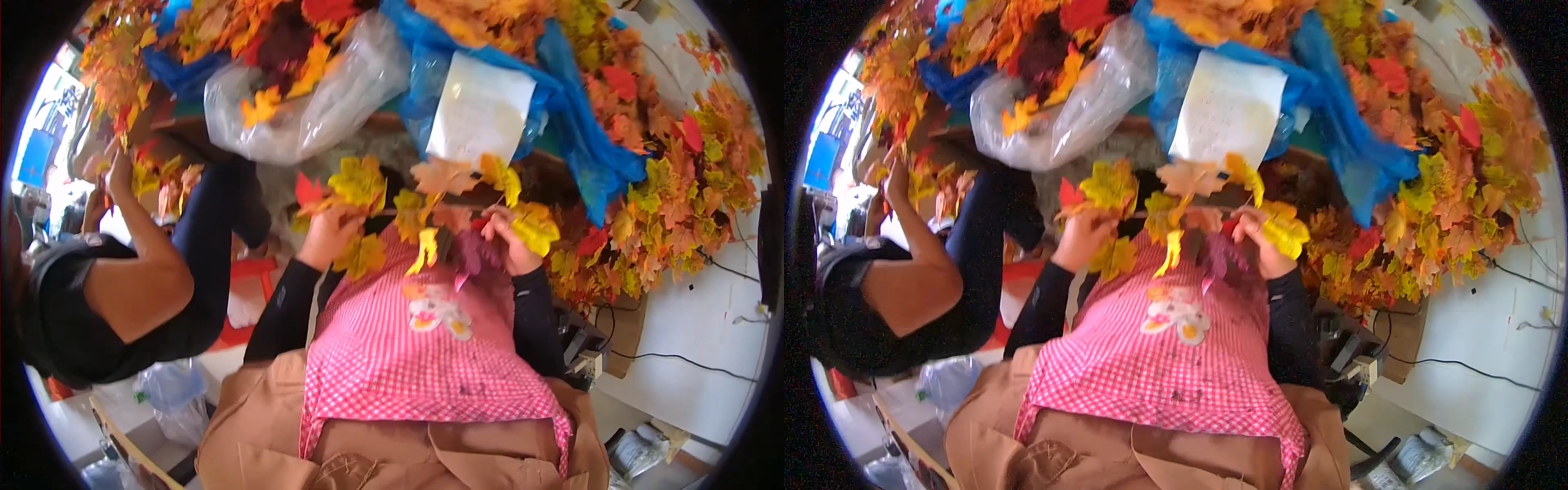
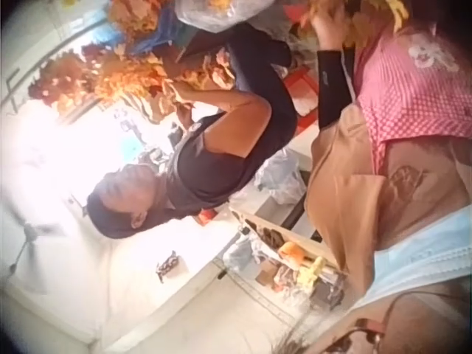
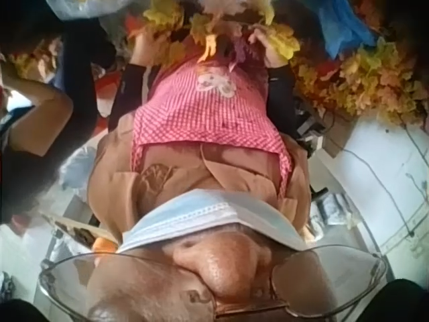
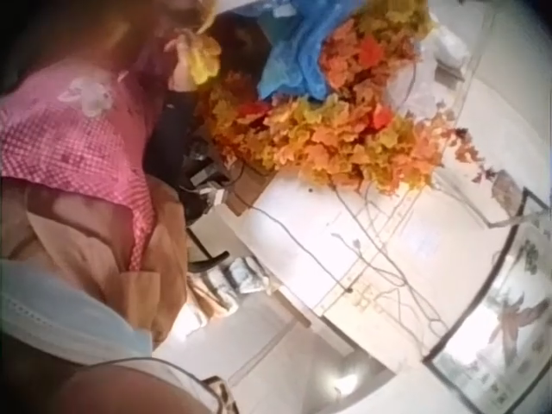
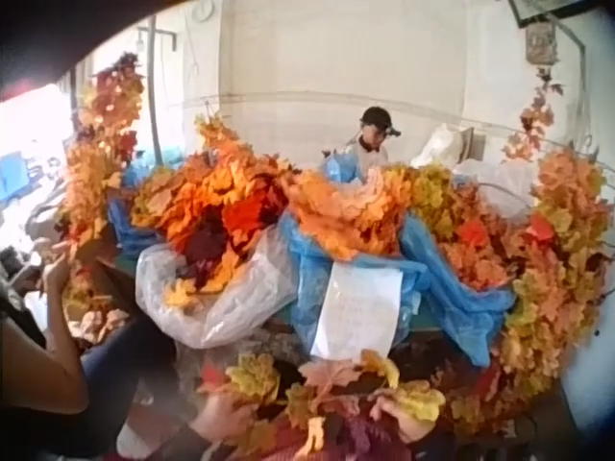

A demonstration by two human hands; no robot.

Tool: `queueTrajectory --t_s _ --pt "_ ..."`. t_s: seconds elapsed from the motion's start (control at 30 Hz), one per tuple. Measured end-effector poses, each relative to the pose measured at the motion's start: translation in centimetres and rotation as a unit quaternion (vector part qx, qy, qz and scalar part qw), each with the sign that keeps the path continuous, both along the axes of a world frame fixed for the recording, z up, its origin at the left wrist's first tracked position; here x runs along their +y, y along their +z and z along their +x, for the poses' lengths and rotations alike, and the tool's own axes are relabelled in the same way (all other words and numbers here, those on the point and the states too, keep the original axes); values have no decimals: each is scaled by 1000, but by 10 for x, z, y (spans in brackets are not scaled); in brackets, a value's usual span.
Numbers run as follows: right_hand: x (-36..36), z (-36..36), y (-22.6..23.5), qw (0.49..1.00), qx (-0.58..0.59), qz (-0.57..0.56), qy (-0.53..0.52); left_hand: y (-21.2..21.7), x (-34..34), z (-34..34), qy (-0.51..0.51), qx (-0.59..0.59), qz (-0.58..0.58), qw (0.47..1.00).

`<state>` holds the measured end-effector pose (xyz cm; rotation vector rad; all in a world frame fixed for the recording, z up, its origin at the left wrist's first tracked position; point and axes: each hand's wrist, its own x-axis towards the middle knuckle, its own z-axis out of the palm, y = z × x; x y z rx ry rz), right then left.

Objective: Assembling a garland of artificial maple leaves by attaching individual leaves to a central plastic stem.

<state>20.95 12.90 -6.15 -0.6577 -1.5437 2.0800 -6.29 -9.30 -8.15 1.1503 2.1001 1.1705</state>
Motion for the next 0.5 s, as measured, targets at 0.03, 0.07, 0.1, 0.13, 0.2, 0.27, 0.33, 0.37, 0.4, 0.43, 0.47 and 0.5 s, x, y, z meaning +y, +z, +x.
queueTrajectory --t_s 0.03,0.07,0.1,0.13,0.2,0.27,0.33,0.37,0.4,0.43,0.47,0.5 --pt "-1 1 -1 999 -8 36 0 0 -1 -2 -7 29 -14 999" --pt "-3 0 2 1000 -4 14 -15 -1 0 -2 -7 17 28 999" --pt "-6 0 7 999 -1 -6 -32 0 1 -2 -8 6 73 997" --pt "-3 2 6 1000 -7 -8 -27 0 -2 -1 -2 -1 59 998" --pt "1 0 5 999 -4 -24 -36 1 4 -4 30 -141 35 989" --pt "-1 0 -2 999 -5 -21 -23 0 -3 -2 42 -193 32 980" --pt "1 -1 -5 1000 -4 -13 -15 -3 -3 -3 49 -242 34 968" --pt "0 0 -5 1000 -5 -18 -16 -6 -4 -3 45 -231 53 971" --pt "-1 0 -5 1000 -5 -22 -18 -8 -5 -2 40 -219 71 972" --pt "-1 0 -5 1000 -5 -22 -18 -9 -6 -3 39 -220 71 972" --pt "-2 1 -6 999 -11 -25 -20 -3 -7 -1 49 -225 53 972" --pt "-2 2 -6 999 -16 -29 -23 0 -7 0 58 -231 34 971"
